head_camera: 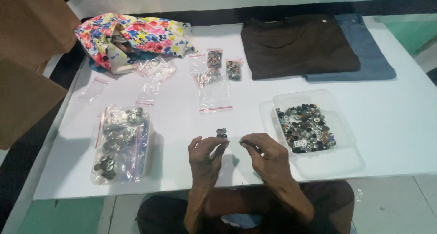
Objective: The person sorts small metal buttons from a plastic container into clear zip-lock bags on a white table. They pick buttons by hand, place them into bags, and occasionally return buttons to the container.
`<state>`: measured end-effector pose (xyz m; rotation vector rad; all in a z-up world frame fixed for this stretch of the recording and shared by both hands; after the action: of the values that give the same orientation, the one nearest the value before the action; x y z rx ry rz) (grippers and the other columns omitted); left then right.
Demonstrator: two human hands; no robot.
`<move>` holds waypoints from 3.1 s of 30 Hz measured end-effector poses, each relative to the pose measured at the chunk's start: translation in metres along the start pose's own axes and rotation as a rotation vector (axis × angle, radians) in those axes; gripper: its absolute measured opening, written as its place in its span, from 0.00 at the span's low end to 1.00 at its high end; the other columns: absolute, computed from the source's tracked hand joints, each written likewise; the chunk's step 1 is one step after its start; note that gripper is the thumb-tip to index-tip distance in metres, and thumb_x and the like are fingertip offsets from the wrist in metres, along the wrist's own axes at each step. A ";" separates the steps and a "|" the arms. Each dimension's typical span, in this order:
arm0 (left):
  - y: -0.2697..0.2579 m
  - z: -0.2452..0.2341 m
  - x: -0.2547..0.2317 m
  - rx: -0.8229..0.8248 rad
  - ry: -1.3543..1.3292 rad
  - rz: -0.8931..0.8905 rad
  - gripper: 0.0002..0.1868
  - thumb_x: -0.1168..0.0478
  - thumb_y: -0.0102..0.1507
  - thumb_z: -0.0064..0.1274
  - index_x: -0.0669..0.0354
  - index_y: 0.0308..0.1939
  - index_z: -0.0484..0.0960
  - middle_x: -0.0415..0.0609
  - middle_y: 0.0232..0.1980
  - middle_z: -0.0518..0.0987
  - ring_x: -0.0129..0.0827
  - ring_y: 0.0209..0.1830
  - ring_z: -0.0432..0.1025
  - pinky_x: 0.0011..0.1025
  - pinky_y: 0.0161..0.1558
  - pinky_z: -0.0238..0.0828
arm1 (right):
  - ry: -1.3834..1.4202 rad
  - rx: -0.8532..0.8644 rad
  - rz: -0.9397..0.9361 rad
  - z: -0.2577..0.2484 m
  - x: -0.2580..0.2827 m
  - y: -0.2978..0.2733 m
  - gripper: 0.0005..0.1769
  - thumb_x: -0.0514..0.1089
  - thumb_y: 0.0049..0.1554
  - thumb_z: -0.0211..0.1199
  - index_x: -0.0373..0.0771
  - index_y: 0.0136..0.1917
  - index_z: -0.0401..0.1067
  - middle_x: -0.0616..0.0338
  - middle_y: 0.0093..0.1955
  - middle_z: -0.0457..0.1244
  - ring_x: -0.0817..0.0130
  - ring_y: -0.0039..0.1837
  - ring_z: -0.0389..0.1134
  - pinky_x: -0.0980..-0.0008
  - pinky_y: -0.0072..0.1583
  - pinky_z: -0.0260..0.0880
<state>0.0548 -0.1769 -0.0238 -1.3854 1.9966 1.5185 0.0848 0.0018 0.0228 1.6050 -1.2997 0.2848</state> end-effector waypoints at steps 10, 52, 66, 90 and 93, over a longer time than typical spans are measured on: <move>0.003 -0.001 0.042 0.151 0.140 -0.215 0.08 0.57 0.60 0.66 0.33 0.41 0.87 0.26 0.38 0.86 0.21 0.47 0.78 0.37 0.67 0.56 | -0.075 0.188 0.214 0.081 -0.039 -0.004 0.07 0.42 0.59 0.67 0.42 0.51 0.80 0.54 0.45 0.73 0.56 0.45 0.76 0.64 0.42 0.77; -0.010 -0.005 0.024 0.160 0.139 -0.149 0.27 0.56 0.55 0.68 0.52 0.57 0.78 0.46 0.60 0.80 0.44 0.60 0.73 0.49 0.72 0.58 | -0.034 -0.175 -0.051 0.046 -0.013 -0.022 0.12 0.47 0.61 0.66 0.37 0.52 0.75 0.52 0.47 0.69 0.67 0.36 0.69 0.71 0.40 0.74; 0.045 0.122 -0.105 0.473 -0.101 0.313 0.08 0.65 0.66 0.55 0.51 0.49 0.83 0.45 0.51 0.83 0.42 0.57 0.78 0.38 0.52 0.76 | -0.709 0.410 0.458 -0.146 -0.130 0.062 0.16 0.33 0.60 0.57 0.38 0.58 0.80 0.43 0.48 0.72 0.46 0.51 0.76 0.56 0.54 0.78; 0.067 0.181 -0.115 0.901 0.188 0.108 0.18 0.67 0.70 0.42 0.50 0.63 0.76 0.53 0.56 0.79 0.46 0.58 0.76 0.45 0.57 0.75 | -0.873 0.804 0.317 -0.111 -0.166 0.068 0.12 0.36 0.55 0.63 0.38 0.52 0.80 0.49 0.41 0.72 0.55 0.43 0.76 0.62 0.48 0.77; 0.066 0.181 -0.115 0.934 0.221 0.095 0.19 0.67 0.70 0.44 0.50 0.64 0.74 0.54 0.58 0.79 0.47 0.59 0.75 0.47 0.57 0.75 | -0.557 0.743 0.474 -0.133 -0.113 0.084 0.14 0.35 0.59 0.59 0.32 0.57 0.78 0.39 0.47 0.72 0.43 0.51 0.76 0.53 0.54 0.76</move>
<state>0.0023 0.0368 0.0204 -1.0586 2.4194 0.3024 0.0217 0.1825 0.0509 2.0492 -2.1857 0.7108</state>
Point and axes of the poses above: each hand's wrist, its own y-axis towards the middle knuckle, its own z-axis out of the palm, x = y × z, the point moved 3 cm from there along y, towards the middle knuckle
